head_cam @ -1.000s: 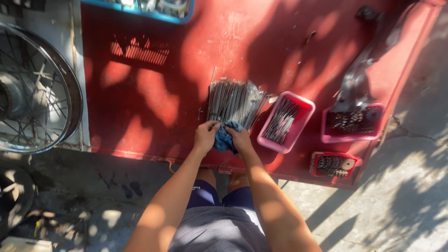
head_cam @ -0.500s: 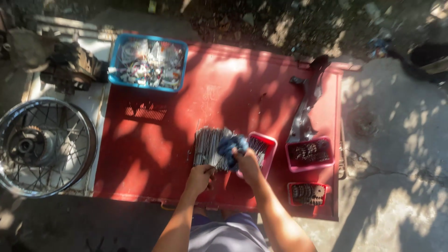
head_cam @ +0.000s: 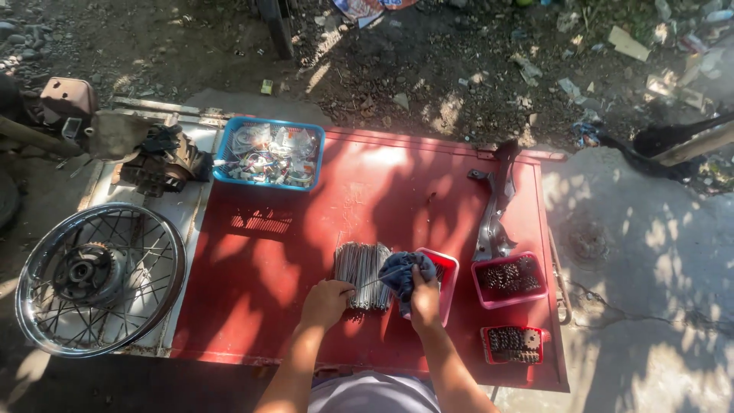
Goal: The person wipes a bundle of thin metal rods with a blue cloth on a red metal surface. The person picks up individual rods, wipes them, and places them into a pink plastic container. A bicycle wheel and other parts are visible nearby.
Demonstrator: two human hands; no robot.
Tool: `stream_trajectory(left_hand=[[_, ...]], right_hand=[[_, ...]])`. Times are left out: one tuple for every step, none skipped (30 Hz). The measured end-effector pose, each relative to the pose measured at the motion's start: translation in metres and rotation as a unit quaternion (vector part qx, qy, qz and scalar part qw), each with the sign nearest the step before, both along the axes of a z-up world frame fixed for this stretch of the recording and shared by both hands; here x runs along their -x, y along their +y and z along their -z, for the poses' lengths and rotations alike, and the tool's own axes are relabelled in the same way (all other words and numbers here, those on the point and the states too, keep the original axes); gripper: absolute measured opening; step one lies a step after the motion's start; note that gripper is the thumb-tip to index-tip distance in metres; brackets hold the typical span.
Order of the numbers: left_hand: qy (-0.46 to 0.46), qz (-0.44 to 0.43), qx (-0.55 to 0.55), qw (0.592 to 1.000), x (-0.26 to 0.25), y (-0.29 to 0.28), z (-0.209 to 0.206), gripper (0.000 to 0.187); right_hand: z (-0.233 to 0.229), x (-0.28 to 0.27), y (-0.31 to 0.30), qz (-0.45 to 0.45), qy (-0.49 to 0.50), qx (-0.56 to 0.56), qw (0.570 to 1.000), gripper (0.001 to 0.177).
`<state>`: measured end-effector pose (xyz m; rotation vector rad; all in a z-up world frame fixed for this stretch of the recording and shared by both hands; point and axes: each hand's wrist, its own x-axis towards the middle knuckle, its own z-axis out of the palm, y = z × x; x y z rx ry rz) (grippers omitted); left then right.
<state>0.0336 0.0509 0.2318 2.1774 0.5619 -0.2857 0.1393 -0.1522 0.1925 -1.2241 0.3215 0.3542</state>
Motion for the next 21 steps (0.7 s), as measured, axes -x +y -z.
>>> stream_trajectory(left_hand=[[-0.005, -0.003, -0.001, 1.0, -0.002, 0.001, -0.007, 0.018], [0.006, 0.018, -0.034, 0.999, -0.005, 0.001, -0.014, 0.019], [0.021, 0.045, -0.07, 0.996, -0.006, 0.004, -0.021, 0.02], [0.018, 0.046, -0.074, 0.996, -0.006, 0.009, -0.024, 0.02], [0.032, 0.056, -0.079, 0.995, -0.007, 0.009, -0.025, 0.02], [0.047, 0.065, -0.083, 0.993, -0.01, 0.009, -0.027, 0.021], [0.043, 0.067, -0.084, 0.993, -0.012, 0.012, -0.029, 0.021], [0.021, 0.054, -0.081, 0.995, -0.015, 0.015, -0.032, 0.021], [0.001, 0.043, -0.077, 0.996, -0.016, 0.017, -0.034, 0.021], [-0.002, 0.045, -0.076, 0.996, -0.019, 0.02, -0.039, 0.021], [-0.027, 0.025, -0.057, 0.998, -0.021, 0.023, -0.043, 0.021], [-0.052, 0.005, -0.039, 0.998, -0.024, 0.026, -0.048, 0.021], [-0.054, 0.007, -0.038, 0.998, -0.025, 0.026, -0.048, 0.021], [-0.096, -0.018, 0.018, 0.995, -0.027, 0.025, -0.047, 0.021], [-0.138, -0.045, 0.074, 0.987, -0.029, 0.024, -0.047, 0.021], [-0.139, -0.044, 0.074, 0.986, -0.032, 0.017, -0.049, 0.021], [-0.183, -0.088, 0.137, 0.97, -0.036, 0.009, -0.051, 0.021], [-0.225, -0.131, 0.199, 0.945, -0.04, 0.002, -0.053, 0.022], [-0.226, -0.131, 0.199, 0.944, -0.04, -0.008, -0.061, 0.022], [-0.266, -0.162, 0.218, 0.925, -0.041, -0.018, -0.069, 0.02], [-0.304, -0.19, 0.238, 0.903, -0.041, -0.028, -0.077, 0.021]], right_hand=[[-0.005, -0.004, -0.001, -0.003, -0.005, -0.001, 1.0, 0.025], [-0.011, -0.008, -0.003, -0.011, 0.002, -0.046, 0.999, 0.027], [-0.015, -0.008, -0.003, -0.014, 0.013, -0.093, 0.995, 0.028], [-0.02, -0.005, 0.002, -0.012, 0.009, -0.098, 0.995, 0.028], [-0.026, -0.001, 0.0, -0.07, -0.021, -0.085, 0.994, 0.03], [-0.031, 0.002, -0.001, -0.128, -0.051, -0.071, 0.988, 0.031], [-0.031, 0.004, 0.002, -0.127, -0.055, -0.07, 0.988, 0.031], [-0.03, 0.006, 0.004, -0.168, -0.102, 0.06, 0.979, 0.028], [-0.029, 0.009, 0.005, -0.204, -0.144, 0.189, 0.95, 0.027], [-0.031, 0.009, 0.006, -0.201, -0.146, 0.191, 0.95, 0.027], [-0.033, 0.01, 0.008, -0.209, -0.161, 0.283, 0.922, 0.029], [-0.034, 0.01, 0.009, -0.215, -0.174, 0.373, 0.886, 0.035], [-0.044, 0.013, 0.012, -0.213, -0.174, 0.374, 0.886, 0.035], [-0.054, 0.015, 0.015, -0.223, -0.153, 0.365, 0.891, 0.038], [-0.063, 0.017, 0.017, -0.235, -0.133, 0.355, 0.895, 0.04], [-0.06, 0.019, 0.018, -0.233, -0.134, 0.356, 0.895, 0.04], [-0.058, 0.02, 0.018, -0.229, -0.158, 0.345, 0.896, 0.038], [-0.055, 0.02, 0.018, -0.225, -0.181, 0.334, 0.897, 0.037], [-0.056, 0.022, 0.019, -0.225, -0.182, 0.334, 0.897, 0.037], [-0.056, 0.023, 0.02, -0.228, -0.205, 0.328, 0.894, 0.039], [-0.057, 0.024, 0.02, -0.23, -0.227, 0.322, 0.89, 0.041]])
